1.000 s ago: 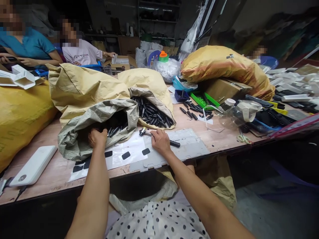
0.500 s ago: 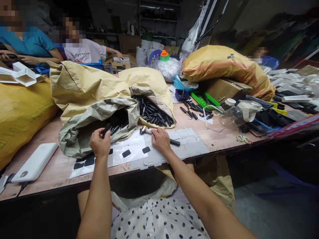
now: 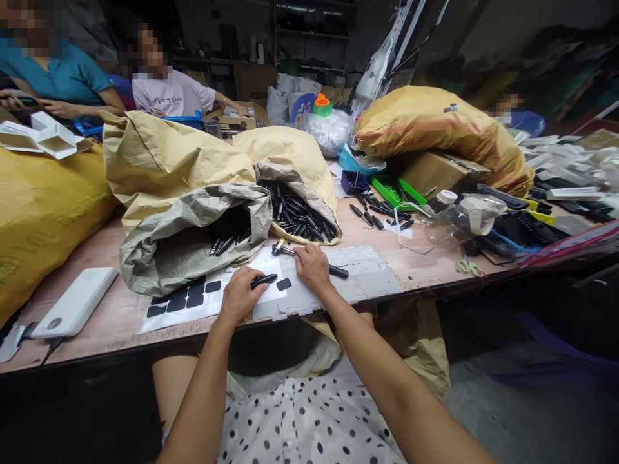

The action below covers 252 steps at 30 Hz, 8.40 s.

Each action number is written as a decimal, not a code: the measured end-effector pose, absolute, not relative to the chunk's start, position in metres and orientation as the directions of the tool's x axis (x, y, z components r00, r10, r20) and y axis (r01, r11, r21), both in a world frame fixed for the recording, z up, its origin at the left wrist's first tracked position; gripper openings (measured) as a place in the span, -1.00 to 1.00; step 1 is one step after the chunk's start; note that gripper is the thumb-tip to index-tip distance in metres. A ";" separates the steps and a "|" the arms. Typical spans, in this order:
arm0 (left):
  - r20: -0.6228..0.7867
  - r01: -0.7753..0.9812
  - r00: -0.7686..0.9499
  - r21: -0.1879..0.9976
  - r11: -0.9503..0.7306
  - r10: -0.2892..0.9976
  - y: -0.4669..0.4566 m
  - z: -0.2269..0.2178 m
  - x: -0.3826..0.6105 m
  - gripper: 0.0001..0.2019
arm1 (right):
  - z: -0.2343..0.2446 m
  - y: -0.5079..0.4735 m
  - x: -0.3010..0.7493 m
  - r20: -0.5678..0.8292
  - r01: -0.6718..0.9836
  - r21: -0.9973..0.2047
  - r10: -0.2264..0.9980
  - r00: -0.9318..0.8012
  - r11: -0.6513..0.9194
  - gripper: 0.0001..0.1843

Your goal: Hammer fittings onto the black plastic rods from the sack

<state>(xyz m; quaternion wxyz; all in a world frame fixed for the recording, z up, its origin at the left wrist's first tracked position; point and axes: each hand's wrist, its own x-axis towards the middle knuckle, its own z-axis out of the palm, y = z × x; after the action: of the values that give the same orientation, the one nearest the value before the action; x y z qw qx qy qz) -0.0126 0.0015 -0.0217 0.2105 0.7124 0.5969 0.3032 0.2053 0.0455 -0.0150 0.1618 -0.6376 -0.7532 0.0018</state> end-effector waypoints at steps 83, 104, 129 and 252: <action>-0.650 0.863 0.284 0.494 0.108 0.705 -0.090 -0.068 0.005 -0.64 | -0.025 0.052 0.196 0.334 0.944 -0.171 0.918 -0.215 0.283 -0.67; 0.059 0.631 -0.617 0.633 0.449 0.784 0.105 0.001 -0.070 -0.92 | -0.027 0.053 0.195 0.317 0.943 -0.183 0.924 -0.212 0.279 -0.64; 0.185 0.681 0.068 0.710 -0.181 0.980 0.010 -0.027 -0.026 -0.88 | -0.007 0.017 0.196 0.327 0.867 -0.414 0.934 -0.141 0.276 -0.61; 0.198 0.669 0.073 0.718 -0.195 0.978 0.011 -0.028 -0.013 -0.85 | 0.004 -0.018 0.194 0.311 0.802 -0.504 0.934 -0.178 0.321 -0.56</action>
<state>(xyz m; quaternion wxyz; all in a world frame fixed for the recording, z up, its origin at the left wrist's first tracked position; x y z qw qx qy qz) -0.0128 0.0114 -0.0282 0.2292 0.6955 0.5917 0.3371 0.1940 -0.0176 0.0039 0.2901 -0.5717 -0.7591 0.1133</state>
